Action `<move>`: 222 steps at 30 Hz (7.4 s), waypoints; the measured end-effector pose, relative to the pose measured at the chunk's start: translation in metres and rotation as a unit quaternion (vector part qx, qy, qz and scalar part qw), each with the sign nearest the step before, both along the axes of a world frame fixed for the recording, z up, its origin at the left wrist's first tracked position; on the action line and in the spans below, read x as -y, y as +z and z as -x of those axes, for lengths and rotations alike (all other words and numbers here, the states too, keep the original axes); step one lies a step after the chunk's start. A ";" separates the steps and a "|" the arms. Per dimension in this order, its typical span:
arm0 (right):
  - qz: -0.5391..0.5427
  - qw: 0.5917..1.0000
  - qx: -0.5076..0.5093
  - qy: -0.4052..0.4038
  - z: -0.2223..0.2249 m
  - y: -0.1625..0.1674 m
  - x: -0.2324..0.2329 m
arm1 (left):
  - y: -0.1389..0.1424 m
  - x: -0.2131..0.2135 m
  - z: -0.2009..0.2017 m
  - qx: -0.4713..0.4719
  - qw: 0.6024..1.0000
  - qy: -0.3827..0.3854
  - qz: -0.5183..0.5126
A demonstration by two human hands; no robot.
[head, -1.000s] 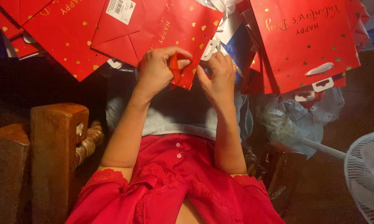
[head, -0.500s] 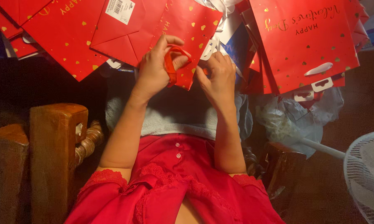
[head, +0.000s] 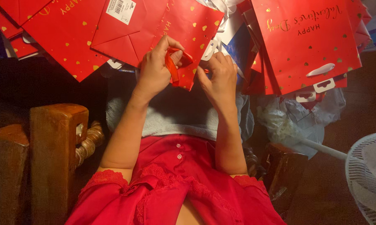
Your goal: The person ties red ribbons onto the handles of red Valentine's Day gift bags. They thread the ribbon through the handle, tie a knot, and form a bow, repeating this process for multiple bags.
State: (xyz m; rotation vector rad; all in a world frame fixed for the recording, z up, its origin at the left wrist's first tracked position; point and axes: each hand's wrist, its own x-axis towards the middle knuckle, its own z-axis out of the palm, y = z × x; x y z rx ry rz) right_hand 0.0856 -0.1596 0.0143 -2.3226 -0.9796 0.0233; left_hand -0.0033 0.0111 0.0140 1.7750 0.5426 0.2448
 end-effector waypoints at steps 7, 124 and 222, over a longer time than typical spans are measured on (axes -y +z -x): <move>0.003 1.000 0.000 -0.003 0.000 0.000 0.000 | -0.002 0.003 0.000 0.049 0.997 -0.045 0.037; -0.151 0.973 -0.140 0.104 -0.048 0.003 0.011 | -0.020 -0.005 -0.060 0.082 0.974 -0.108 -0.183; -0.364 0.910 -0.182 -0.083 -0.037 -0.035 -0.017 | -0.022 -0.019 -0.039 0.100 0.970 -0.031 0.220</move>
